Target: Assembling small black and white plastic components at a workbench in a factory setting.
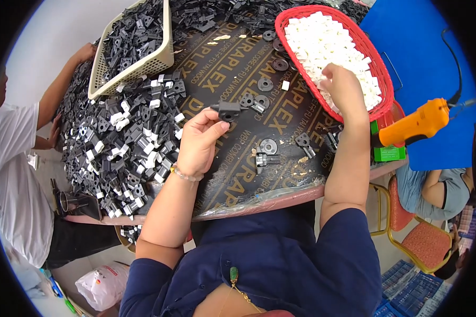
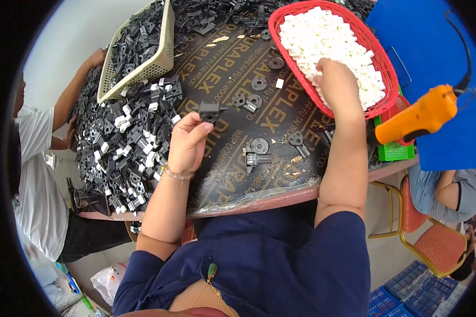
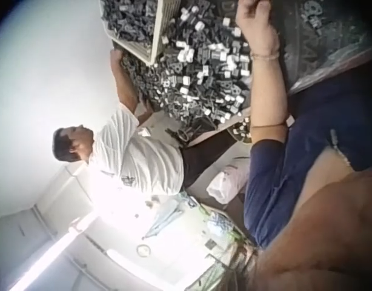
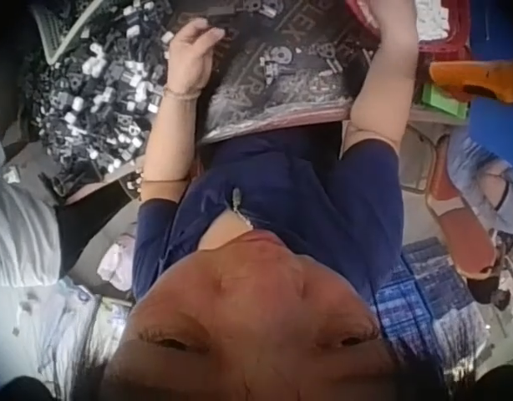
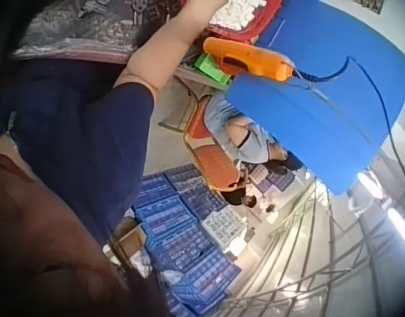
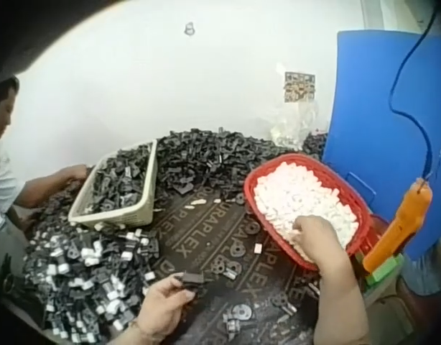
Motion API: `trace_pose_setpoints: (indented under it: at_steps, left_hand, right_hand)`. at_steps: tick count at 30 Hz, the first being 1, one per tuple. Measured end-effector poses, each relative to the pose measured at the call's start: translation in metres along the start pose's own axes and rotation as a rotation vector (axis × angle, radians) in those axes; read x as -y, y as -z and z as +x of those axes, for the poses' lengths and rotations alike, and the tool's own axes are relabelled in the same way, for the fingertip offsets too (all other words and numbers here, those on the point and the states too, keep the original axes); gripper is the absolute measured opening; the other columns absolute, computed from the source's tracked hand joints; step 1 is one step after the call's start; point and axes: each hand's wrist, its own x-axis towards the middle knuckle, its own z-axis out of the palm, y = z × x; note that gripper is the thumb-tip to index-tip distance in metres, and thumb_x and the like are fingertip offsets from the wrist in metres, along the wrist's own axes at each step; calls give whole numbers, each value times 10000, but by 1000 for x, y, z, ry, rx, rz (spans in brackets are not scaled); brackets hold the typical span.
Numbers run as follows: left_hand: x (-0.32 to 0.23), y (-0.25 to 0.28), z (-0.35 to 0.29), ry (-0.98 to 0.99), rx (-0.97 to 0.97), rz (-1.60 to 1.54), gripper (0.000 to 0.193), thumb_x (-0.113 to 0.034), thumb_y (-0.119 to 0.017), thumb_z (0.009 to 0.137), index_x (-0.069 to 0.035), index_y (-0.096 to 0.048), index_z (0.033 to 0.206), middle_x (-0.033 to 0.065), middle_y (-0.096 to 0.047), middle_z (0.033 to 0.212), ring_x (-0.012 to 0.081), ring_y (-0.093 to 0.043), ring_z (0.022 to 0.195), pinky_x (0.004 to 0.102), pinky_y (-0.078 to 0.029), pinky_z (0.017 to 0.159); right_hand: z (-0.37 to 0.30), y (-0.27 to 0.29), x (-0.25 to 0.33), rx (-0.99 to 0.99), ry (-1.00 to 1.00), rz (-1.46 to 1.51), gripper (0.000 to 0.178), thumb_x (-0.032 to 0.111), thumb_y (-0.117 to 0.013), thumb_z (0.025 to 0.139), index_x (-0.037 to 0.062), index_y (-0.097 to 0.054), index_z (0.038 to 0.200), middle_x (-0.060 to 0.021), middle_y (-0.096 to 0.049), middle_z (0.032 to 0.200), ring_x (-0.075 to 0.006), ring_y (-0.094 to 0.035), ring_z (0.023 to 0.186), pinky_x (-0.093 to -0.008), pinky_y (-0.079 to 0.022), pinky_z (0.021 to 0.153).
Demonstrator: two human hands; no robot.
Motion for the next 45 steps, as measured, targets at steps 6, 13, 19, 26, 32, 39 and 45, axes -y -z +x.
trace_pose_setpoints:
  at_steps: [6,13,19,26,32,39,45]
  left_hand:
    - [-17,-11,-2,42,-16,-33,558,38,-668,879,-74,-412,1363,88,-640,1020,200,-663,897,298,-514,791]
    - [-7,4,3,-47,-105,-68,518,31,-689,880,-120,-422,1298,119,-658,1076,191,-653,956,306,-523,790]
    - [-7,-1,3,-170,-75,-80,536,100,-685,852,-81,-417,1280,147,-600,1211,171,-644,987,288,-549,833]
    - [-13,-10,0,-226,-148,85,579,111,-676,849,-63,-454,1355,83,-590,1221,178,-626,1069,315,-525,947]
    - [-9,-7,1,-227,-162,28,537,90,-694,856,-31,-461,1325,96,-573,1243,166,-632,1046,296,-543,912]
    - [-8,-9,0,-225,-165,92,530,89,-693,859,-30,-456,1318,106,-578,1235,169,-626,1064,301,-543,915]
    - [-3,-10,-3,-336,-195,114,522,56,-704,870,-53,-456,1316,94,-595,1221,171,-628,1055,300,-547,880]
  right_hand:
    - [9,-7,-2,118,-44,-85,242,73,-735,789,-7,-687,1012,-171,-712,929,-336,-687,862,-395,-529,783]
    - [-24,-20,96,300,104,830,201,71,-729,836,12,-698,1026,-32,-684,932,-81,-607,783,-240,-487,709]
    - [-48,-66,129,629,123,1105,300,56,-737,856,-23,-662,1136,-21,-647,922,-82,-604,836,-243,-500,762]
    - [-50,-82,131,712,-121,1398,321,18,-701,883,-34,-632,1193,-49,-682,1021,-108,-643,917,-251,-527,845]
    - [-48,-76,132,728,-136,1460,310,29,-670,914,-35,-634,1216,-82,-702,1046,-128,-657,915,-265,-534,846]
    - [-53,-76,133,664,-179,1568,225,22,-700,898,-47,-661,1109,-95,-704,994,-141,-668,891,-277,-545,833]
    - [-58,-77,140,639,-182,1618,209,-7,-705,886,-43,-651,1085,-91,-706,955,-135,-672,857,-274,-550,811]
